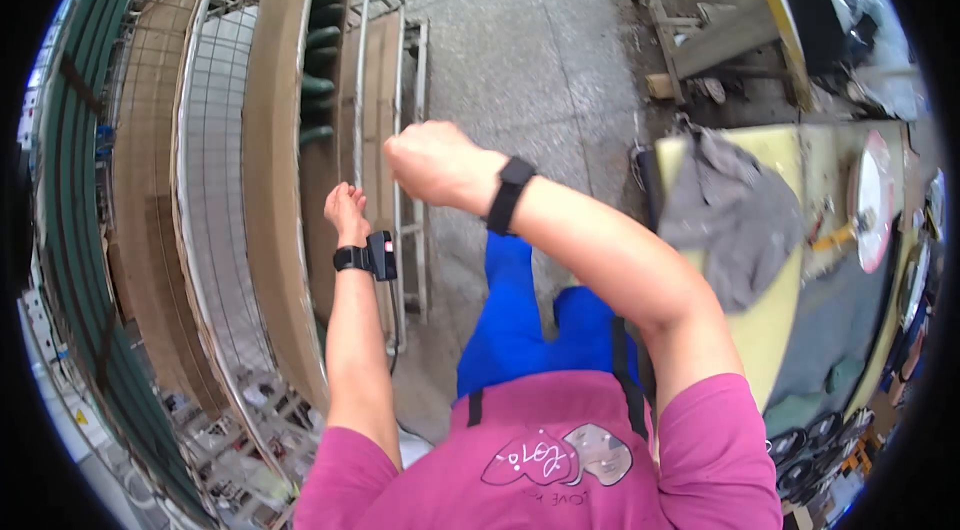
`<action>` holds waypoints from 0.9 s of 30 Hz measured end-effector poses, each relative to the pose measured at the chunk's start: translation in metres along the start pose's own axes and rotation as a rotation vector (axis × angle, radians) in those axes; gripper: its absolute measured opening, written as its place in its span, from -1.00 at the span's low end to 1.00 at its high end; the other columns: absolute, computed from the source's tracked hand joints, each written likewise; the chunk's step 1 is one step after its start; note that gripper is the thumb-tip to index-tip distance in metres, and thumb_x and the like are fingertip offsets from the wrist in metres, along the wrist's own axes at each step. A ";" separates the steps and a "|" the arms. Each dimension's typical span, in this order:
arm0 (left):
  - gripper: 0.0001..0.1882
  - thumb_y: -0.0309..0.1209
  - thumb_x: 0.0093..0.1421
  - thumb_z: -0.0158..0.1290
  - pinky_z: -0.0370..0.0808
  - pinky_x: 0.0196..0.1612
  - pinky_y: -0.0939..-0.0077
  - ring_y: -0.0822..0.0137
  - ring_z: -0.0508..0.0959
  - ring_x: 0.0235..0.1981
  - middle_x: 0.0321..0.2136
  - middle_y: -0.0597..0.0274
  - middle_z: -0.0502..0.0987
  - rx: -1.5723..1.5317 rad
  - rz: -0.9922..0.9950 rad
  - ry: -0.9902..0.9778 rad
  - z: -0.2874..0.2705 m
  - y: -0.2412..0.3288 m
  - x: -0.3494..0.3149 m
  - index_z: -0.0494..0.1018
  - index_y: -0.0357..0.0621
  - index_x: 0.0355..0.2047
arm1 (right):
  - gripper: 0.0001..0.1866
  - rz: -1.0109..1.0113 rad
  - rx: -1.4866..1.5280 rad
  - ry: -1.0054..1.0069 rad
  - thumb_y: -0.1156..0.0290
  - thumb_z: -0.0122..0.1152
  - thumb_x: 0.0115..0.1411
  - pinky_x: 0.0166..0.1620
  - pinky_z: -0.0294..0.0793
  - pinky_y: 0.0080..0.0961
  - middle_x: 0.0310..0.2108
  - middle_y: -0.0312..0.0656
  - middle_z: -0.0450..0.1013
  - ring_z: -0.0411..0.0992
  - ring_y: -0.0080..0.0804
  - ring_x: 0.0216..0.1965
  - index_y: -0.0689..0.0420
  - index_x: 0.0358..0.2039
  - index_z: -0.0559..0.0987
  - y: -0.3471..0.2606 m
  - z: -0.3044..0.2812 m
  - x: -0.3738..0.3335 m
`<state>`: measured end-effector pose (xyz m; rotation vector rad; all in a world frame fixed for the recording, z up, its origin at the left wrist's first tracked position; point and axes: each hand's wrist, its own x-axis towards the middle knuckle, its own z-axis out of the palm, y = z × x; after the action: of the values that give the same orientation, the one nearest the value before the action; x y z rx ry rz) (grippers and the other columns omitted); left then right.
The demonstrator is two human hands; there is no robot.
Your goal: Applying adhesive to the bottom of shoe lasts in a factory.
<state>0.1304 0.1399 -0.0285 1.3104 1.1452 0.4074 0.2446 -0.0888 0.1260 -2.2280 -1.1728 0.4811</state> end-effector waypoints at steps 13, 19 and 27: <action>-0.43 -0.57 0.05 0.13 0.43 -0.06 0.40 0.33 0.44 -0.12 0.00 0.15 0.34 -0.142 0.121 0.174 0.059 0.026 0.138 0.20 -0.34 0.07 | -0.70 -0.264 -0.130 -0.022 0.44 0.09 -0.02 -0.26 0.48 -0.37 -0.38 -0.03 0.48 0.49 -0.18 -0.32 0.30 -0.25 0.41 0.052 0.200 0.308; -0.62 -0.56 -0.02 0.13 0.44 -0.19 0.41 0.32 0.47 -0.28 -0.20 0.06 0.45 -0.352 0.025 0.241 0.072 0.011 0.172 0.33 -0.46 -0.18 | -0.77 -0.231 0.112 0.185 0.40 0.09 0.00 -0.40 0.51 -0.36 -0.46 -0.07 0.51 0.53 -0.20 -0.38 0.28 -0.36 0.48 0.090 0.231 0.352; -0.56 -0.53 0.11 -0.05 0.34 0.00 0.21 0.14 0.38 -0.06 -0.04 0.03 0.33 0.111 -0.013 0.407 0.013 0.009 0.051 0.22 -0.32 0.04 | -0.83 -0.156 0.221 0.072 0.43 0.18 -0.27 -0.35 0.46 -0.17 -0.59 0.05 0.44 0.45 0.04 -0.44 0.24 -0.61 0.47 0.071 0.129 0.270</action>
<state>0.1668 0.1758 -0.0440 1.3509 1.5313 0.6285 0.3672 0.1447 -0.0319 -1.9343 -1.1841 0.4406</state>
